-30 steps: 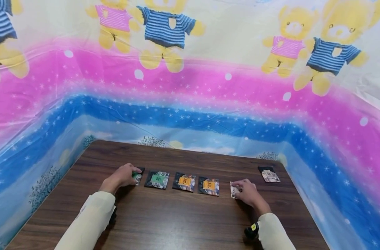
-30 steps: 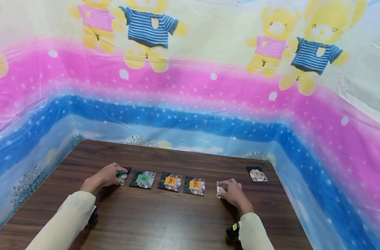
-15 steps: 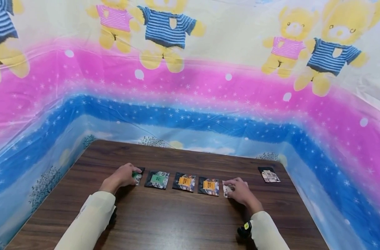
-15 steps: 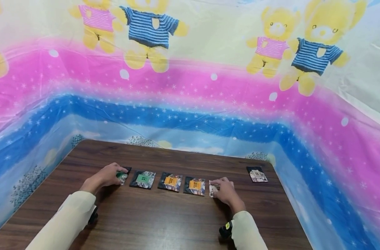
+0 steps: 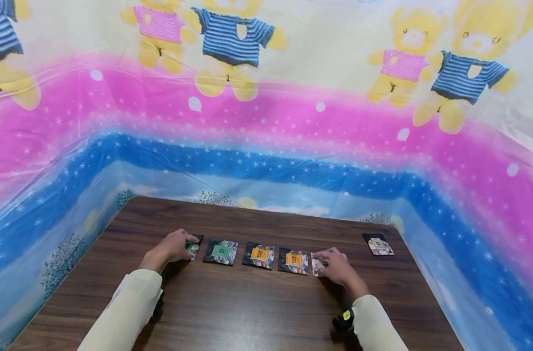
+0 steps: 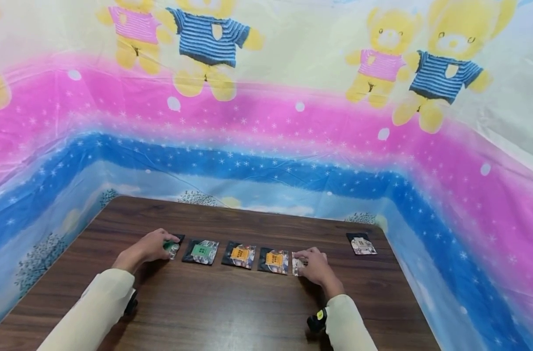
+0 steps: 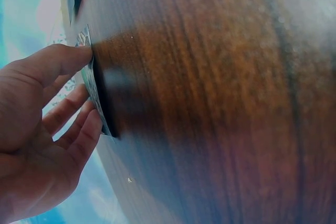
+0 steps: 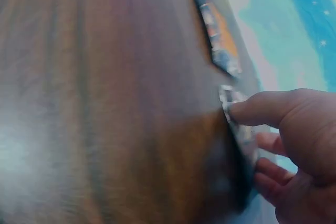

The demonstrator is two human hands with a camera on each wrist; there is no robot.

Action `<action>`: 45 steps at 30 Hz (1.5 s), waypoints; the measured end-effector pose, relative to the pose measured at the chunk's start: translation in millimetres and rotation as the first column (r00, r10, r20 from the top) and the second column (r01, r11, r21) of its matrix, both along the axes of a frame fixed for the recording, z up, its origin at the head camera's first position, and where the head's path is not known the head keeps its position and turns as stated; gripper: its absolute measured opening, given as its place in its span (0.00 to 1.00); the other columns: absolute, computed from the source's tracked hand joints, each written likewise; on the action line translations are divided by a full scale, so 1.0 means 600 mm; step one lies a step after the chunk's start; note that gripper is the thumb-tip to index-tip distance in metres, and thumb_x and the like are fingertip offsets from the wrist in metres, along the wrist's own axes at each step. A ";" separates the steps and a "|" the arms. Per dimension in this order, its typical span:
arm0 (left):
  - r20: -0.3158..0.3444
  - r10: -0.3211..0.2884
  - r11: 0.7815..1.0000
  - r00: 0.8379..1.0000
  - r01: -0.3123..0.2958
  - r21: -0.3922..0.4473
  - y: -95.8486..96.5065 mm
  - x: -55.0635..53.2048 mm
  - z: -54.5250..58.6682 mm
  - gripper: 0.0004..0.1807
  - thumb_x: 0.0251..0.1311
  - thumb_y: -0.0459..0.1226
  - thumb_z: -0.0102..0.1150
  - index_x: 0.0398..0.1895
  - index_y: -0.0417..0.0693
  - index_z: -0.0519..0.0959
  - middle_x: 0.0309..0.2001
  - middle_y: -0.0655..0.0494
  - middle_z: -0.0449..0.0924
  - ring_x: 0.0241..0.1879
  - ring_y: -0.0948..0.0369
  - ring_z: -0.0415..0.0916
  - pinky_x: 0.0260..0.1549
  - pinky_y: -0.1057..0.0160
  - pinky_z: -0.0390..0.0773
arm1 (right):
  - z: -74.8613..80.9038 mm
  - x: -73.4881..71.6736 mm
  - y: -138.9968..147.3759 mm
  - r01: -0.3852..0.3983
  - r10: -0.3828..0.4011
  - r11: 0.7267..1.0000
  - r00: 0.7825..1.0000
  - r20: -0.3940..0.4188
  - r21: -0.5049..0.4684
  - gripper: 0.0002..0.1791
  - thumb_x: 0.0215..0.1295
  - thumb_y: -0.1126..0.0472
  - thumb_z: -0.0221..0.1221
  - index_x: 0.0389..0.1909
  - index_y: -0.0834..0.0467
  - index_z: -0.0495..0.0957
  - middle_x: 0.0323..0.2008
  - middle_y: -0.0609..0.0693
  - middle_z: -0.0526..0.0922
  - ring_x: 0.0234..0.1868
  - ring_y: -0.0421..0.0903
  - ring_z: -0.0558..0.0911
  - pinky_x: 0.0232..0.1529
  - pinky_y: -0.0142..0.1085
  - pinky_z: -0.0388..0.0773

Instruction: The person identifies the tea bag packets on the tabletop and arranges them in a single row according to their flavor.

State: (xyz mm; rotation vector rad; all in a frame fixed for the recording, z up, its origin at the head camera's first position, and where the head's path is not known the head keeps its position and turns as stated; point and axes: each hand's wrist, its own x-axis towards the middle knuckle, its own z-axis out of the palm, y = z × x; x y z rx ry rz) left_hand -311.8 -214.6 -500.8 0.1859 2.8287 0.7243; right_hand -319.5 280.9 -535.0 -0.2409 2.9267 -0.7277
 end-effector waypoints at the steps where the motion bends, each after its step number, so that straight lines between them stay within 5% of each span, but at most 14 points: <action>1: 0.000 -0.002 1.000 1.000 0.002 0.002 0.000 0.000 0.000 0.26 0.56 0.28 0.68 0.61 0.45 0.82 0.64 0.33 0.68 0.50 0.44 0.74 0.47 0.48 0.78 | 0.004 -0.001 0.003 -0.006 0.006 1.000 1.000 -0.006 -0.002 0.22 0.62 0.63 0.67 0.59 0.48 0.83 0.62 0.58 0.75 0.63 0.62 0.70 0.60 0.61 0.71; 6: -0.003 -0.005 1.000 1.000 0.005 0.011 0.002 0.002 0.000 0.26 0.56 0.28 0.67 0.61 0.44 0.82 0.65 0.32 0.68 0.50 0.44 0.74 0.46 0.48 0.78 | 0.028 -0.010 0.037 -0.016 0.014 1.000 0.995 -0.100 -0.016 0.21 0.65 0.63 0.64 0.59 0.56 0.82 0.62 0.64 0.76 0.63 0.66 0.74 0.60 0.62 0.72; 11: -0.011 -0.001 1.000 1.000 0.001 0.011 0.001 0.001 0.003 0.26 0.56 0.28 0.67 0.61 0.45 0.82 0.66 0.32 0.67 0.52 0.43 0.74 0.48 0.47 0.78 | 0.041 -0.039 0.091 0.094 -0.090 0.996 0.968 -0.233 0.007 0.18 0.69 0.66 0.58 0.59 0.61 0.81 0.62 0.69 0.75 0.61 0.68 0.76 0.59 0.63 0.72; 18: -0.011 0.007 1.000 1.000 -0.007 -0.012 -0.003 0.002 0.002 0.27 0.56 0.28 0.68 0.61 0.45 0.82 0.64 0.32 0.68 0.53 0.42 0.74 0.50 0.45 0.78 | 0.029 -0.076 0.172 0.245 -0.220 0.969 0.911 -0.348 0.031 0.20 0.69 0.69 0.51 0.59 0.65 0.80 0.62 0.73 0.73 0.63 0.72 0.72 0.62 0.66 0.68; 25: -0.017 -0.012 1.000 1.000 0.012 -0.023 0.002 0.004 -0.001 0.26 0.56 0.29 0.68 0.61 0.46 0.82 0.63 0.35 0.70 0.55 0.41 0.74 0.52 0.44 0.78 | 0.018 -0.087 0.233 0.293 -0.216 0.946 0.891 -0.400 0.141 0.19 0.67 0.71 0.56 0.58 0.66 0.79 0.59 0.76 0.73 0.57 0.76 0.73 0.58 0.67 0.71; 37: -0.024 -0.032 0.999 0.999 0.032 -0.027 0.002 0.007 -0.009 0.26 0.55 0.29 0.68 0.60 0.46 0.83 0.61 0.36 0.72 0.56 0.41 0.74 0.52 0.43 0.78 | -0.024 -0.082 0.263 0.171 -0.085 0.946 0.950 -0.300 0.275 0.22 0.67 0.73 0.53 0.62 0.71 0.75 0.59 0.79 0.72 0.61 0.74 0.71 0.62 0.67 0.66; 45: -0.014 -0.005 1.000 1.000 0.005 -0.024 -0.002 0.004 -0.001 0.25 0.57 0.28 0.67 0.61 0.45 0.82 0.62 0.35 0.71 0.57 0.41 0.74 0.52 0.44 0.78 | 0.001 -0.093 0.249 0.113 -0.075 0.952 0.987 -0.140 0.286 0.22 0.71 0.68 0.53 0.63 0.72 0.73 0.59 0.77 0.74 0.64 0.74 0.67 0.65 0.69 0.60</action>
